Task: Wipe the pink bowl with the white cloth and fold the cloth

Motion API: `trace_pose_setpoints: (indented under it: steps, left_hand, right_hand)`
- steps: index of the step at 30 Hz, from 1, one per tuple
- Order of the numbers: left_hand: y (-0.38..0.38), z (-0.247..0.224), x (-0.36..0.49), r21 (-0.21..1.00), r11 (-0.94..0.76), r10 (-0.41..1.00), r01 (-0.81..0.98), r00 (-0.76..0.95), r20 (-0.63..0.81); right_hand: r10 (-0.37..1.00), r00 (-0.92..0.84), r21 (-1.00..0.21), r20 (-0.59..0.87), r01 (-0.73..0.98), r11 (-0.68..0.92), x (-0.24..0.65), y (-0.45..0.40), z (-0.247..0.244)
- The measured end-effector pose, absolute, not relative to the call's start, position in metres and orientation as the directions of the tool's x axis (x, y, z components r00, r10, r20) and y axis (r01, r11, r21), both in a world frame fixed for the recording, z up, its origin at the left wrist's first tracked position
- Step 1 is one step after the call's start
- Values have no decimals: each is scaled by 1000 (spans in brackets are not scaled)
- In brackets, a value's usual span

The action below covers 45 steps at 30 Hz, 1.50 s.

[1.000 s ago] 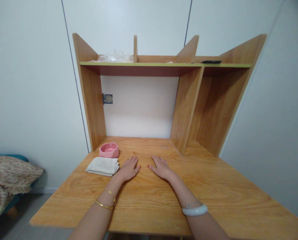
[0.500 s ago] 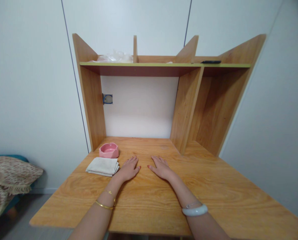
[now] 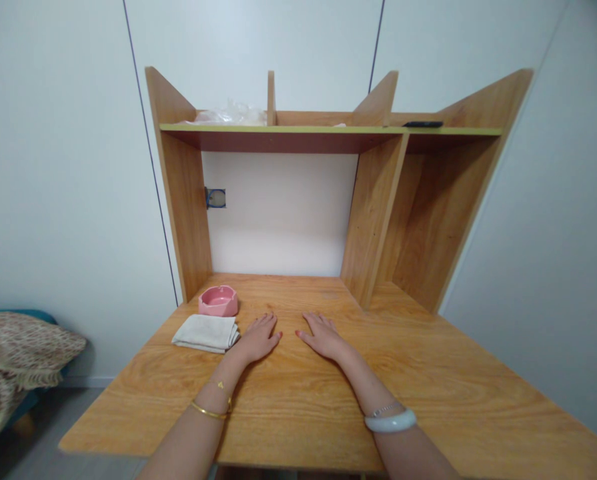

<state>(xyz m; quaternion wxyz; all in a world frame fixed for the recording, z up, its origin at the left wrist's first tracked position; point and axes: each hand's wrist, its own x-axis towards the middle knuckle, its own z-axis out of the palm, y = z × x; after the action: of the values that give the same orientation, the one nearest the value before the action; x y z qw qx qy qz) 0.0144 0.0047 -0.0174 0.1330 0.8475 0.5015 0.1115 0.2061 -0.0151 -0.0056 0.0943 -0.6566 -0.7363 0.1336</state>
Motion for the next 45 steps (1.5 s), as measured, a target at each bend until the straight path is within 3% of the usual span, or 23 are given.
trace_pose_setpoints:
  steps: [45]
  left_hand:
    - [4,-18,15,344,-474,875,811,478,79]
  right_hand:
    - [992,-117,-311,-37,945,100,206,-14,-7]
